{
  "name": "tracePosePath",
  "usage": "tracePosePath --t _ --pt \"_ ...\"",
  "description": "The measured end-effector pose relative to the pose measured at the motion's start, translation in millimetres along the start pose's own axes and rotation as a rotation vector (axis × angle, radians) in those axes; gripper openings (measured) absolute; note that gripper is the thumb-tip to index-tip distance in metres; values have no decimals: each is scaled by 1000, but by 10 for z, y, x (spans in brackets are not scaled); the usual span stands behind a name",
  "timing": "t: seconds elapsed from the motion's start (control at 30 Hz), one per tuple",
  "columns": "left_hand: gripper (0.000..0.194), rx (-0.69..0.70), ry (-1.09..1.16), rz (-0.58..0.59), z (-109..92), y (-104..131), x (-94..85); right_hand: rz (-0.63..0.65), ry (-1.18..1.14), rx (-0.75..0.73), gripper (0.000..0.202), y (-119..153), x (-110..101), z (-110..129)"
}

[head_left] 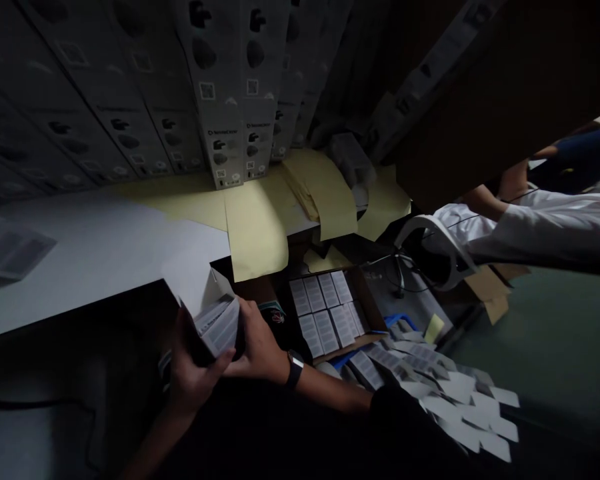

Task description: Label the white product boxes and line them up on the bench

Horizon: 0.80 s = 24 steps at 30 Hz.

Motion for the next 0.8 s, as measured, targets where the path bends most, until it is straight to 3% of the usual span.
tracePosePath --t 0.1,0.23,0.33,0.47,0.63,0.73,0.8 --pt "92 -99 103 97 137 207 217 92 -217 -6 114 187 30 -166" --pt "82 -147 172 289 310 349 330 55 -467 108 83 415 38 -378" --pt "72 -99 131 306 383 440 346 31 -464 154 61 550 45 -397" --pt "50 2 97 350 380 576 368 54 -408 146 44 674 25 -253" --pt "42 62 75 339 329 686 305 172 -474 176 53 715 -21 -131" --pt "37 84 118 395 289 712 272 76 -723 241 71 621 -40 -195" --pt "35 99 134 399 277 727 255 40 -796 265 66 526 -34 -238"
Point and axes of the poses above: each hand's wrist, its own y-axis away from the middle knuckle, its own x-axis out of the palm, z = x × y, the point moved 3 cm from there along -y, towards the middle knuckle, and after that the axes turned 6 degrees about z, right-handed, at the moved point
